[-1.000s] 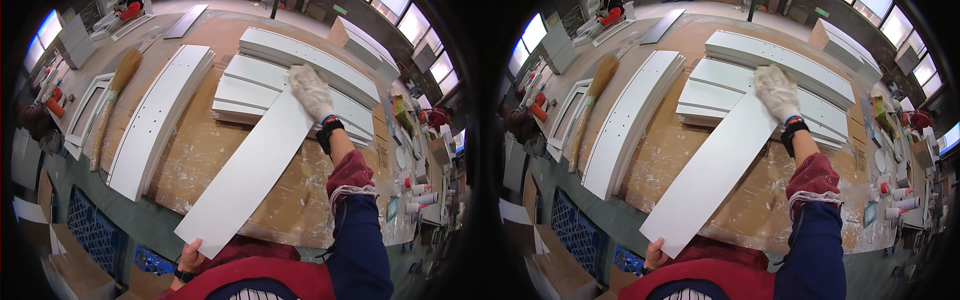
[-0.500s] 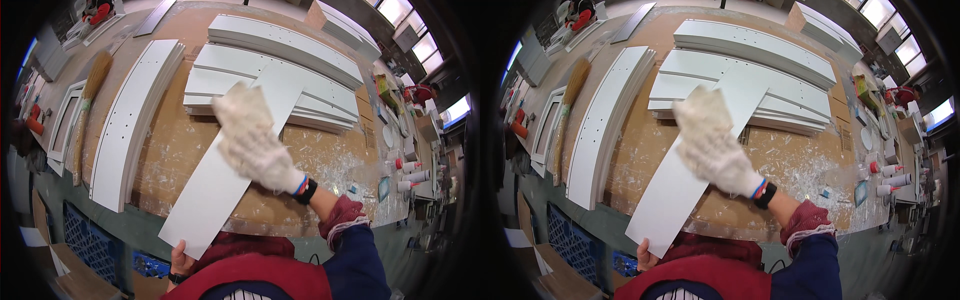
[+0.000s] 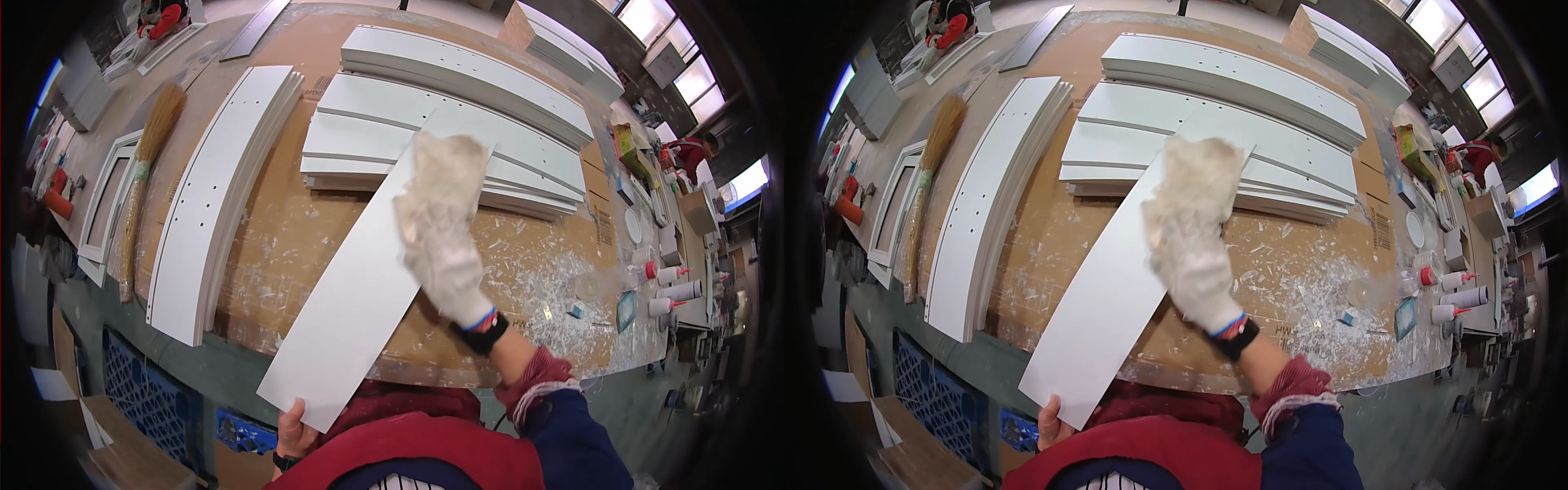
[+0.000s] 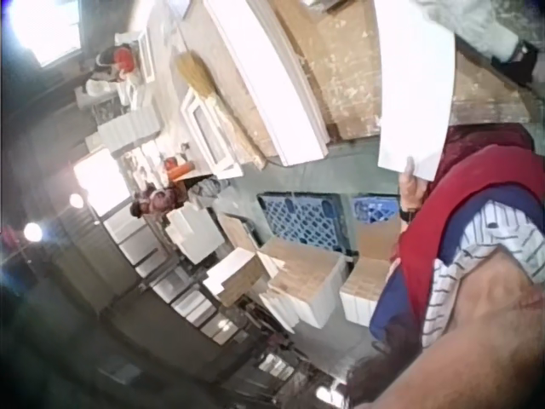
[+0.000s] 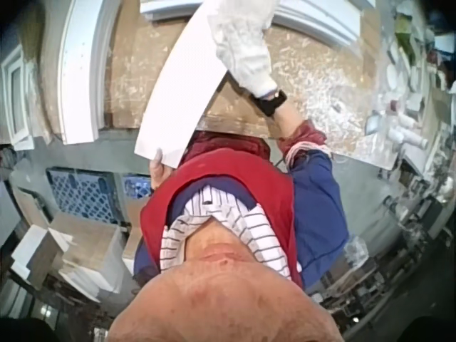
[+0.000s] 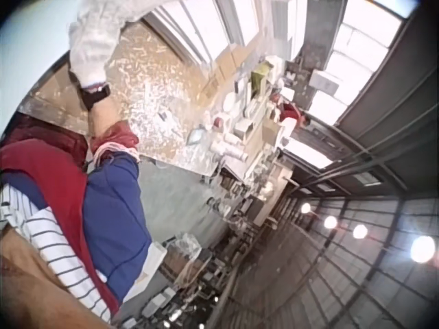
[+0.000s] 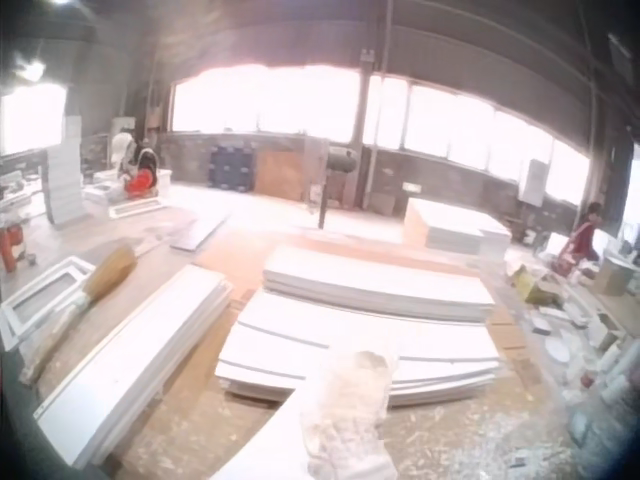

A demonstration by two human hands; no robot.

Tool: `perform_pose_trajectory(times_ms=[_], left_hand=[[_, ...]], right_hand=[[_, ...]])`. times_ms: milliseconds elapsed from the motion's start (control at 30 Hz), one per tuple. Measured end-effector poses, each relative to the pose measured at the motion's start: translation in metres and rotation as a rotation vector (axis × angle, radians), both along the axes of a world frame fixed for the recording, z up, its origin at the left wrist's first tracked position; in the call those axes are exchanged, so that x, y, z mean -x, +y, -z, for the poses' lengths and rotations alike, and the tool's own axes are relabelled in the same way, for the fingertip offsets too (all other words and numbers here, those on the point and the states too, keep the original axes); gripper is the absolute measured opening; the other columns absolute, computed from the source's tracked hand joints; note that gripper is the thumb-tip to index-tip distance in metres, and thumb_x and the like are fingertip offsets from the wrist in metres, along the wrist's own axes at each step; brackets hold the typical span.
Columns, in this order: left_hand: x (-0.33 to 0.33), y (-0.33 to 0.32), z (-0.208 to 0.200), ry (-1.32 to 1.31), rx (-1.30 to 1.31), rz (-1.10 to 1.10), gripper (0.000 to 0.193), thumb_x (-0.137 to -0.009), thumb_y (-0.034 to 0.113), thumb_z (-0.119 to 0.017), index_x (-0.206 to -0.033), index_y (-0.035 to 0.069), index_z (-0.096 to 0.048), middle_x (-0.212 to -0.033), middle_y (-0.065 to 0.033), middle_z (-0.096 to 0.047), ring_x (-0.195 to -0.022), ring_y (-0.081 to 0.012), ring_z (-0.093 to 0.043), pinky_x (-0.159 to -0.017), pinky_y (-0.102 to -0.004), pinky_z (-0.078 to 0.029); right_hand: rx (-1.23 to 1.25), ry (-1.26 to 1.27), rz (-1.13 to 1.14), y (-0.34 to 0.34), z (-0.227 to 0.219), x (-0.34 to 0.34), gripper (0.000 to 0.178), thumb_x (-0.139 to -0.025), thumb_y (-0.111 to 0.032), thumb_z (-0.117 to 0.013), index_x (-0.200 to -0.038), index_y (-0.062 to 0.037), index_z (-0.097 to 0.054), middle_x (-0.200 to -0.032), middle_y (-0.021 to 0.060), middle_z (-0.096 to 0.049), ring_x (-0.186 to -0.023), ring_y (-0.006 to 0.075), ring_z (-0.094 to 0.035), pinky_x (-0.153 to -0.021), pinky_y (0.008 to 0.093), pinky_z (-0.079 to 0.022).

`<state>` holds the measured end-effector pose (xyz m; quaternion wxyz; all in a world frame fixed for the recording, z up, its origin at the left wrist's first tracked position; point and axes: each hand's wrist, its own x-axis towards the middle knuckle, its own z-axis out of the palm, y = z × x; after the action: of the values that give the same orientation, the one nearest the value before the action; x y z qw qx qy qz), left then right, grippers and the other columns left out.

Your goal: The person wipes white wooden panels with a cloth and scrapes edges with a metal scraper. They handle each panel one at a time, flip it, and place it back on the workbench. The person repeats this process for multiple panels throughout the video.

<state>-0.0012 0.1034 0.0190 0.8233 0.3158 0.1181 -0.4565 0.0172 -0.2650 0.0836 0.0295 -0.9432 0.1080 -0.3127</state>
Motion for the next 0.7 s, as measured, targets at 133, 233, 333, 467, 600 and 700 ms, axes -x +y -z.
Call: perform_pose_trajectory(times_ms=[133, 233, 333, 467, 600, 700], left_hand=[[-0.002, -0.003, -0.022, 0.043, -0.031, -0.038, 0.06, -0.088, 0.027, -0.056, -0.137, 0.007, -0.029, -0.133, -0.0173, -0.044, -0.118, -0.0349, -0.049, -0.092, -0.0553, -0.046], [0.004, -0.001, -0.013, 0.145, 0.049, -0.156, 0.062, -0.085, 0.019, -0.06, -0.136, 0.003, -0.027, -0.127, -0.0188, -0.046, -0.111, -0.0399, -0.051, -0.084, -0.0617, -0.048], [0.003, 0.0, -0.004, 0.086, 0.078, -0.123, 0.062, -0.086, 0.019, -0.059, -0.136, 0.004, -0.027, -0.127, -0.0183, -0.045, -0.113, -0.0396, -0.051, -0.084, -0.0622, -0.047], [0.001, -0.003, -0.004, 0.097, 0.046, -0.113, 0.063, -0.086, 0.019, -0.059, -0.137, 0.004, -0.025, -0.129, -0.0187, -0.044, -0.113, -0.0395, -0.05, -0.084, -0.062, -0.047], [0.002, -0.006, -0.014, 0.011, 0.01, -0.031, 0.062, -0.088, 0.027, -0.056, -0.138, 0.006, -0.026, -0.132, -0.0175, -0.044, -0.117, -0.0363, -0.048, -0.09, -0.0565, -0.047], [-0.002, -0.007, -0.017, -0.038, 0.023, 0.006, 0.061, -0.089, 0.03, -0.055, -0.138, 0.007, -0.027, -0.133, -0.0168, -0.044, -0.118, -0.0351, -0.048, -0.091, -0.0552, -0.047]], right_hand=[[-0.039, 0.048, 0.014, -0.002, -0.012, 0.002, 0.055, -0.081, -0.029, -0.063, -0.127, -0.0029, -0.049, -0.132, 0.0201, -0.046, -0.126, 0.0352, -0.041, -0.098, 0.0419, -0.041], [-0.109, 0.126, 0.208, -0.084, -0.009, -0.031, 0.055, -0.088, -0.037, -0.053, -0.131, -0.0033, -0.044, -0.136, 0.0203, -0.042, -0.124, 0.0334, -0.043, -0.101, 0.0375, -0.038], [-0.019, 0.062, 0.338, -0.129, -0.015, -0.052, 0.059, -0.09, -0.042, -0.048, -0.132, 0.0001, -0.043, -0.133, 0.0223, -0.044, -0.126, 0.0341, -0.041, -0.107, 0.0381, -0.03], [0.054, 0.013, 0.313, -0.109, -0.004, -0.046, 0.057, -0.089, -0.039, -0.05, -0.13, -0.0002, -0.045, -0.129, 0.0221, -0.049, -0.126, 0.0368, -0.039, -0.105, 0.0398, -0.031], [0.081, 0.064, 0.121, 0.003, -0.008, 0.005, 0.05, -0.085, -0.033, -0.056, -0.123, 0.0006, -0.052, -0.123, 0.0216, -0.053, -0.121, 0.0393, -0.045, -0.095, 0.0451, -0.041], [-0.02, 0.057, -0.091, 0.076, -0.019, 0.038, 0.049, -0.08, -0.025, -0.06, -0.121, 0.0014, -0.053, -0.119, 0.0209, -0.056, -0.115, 0.0373, -0.051, -0.087, 0.0474, -0.045]])
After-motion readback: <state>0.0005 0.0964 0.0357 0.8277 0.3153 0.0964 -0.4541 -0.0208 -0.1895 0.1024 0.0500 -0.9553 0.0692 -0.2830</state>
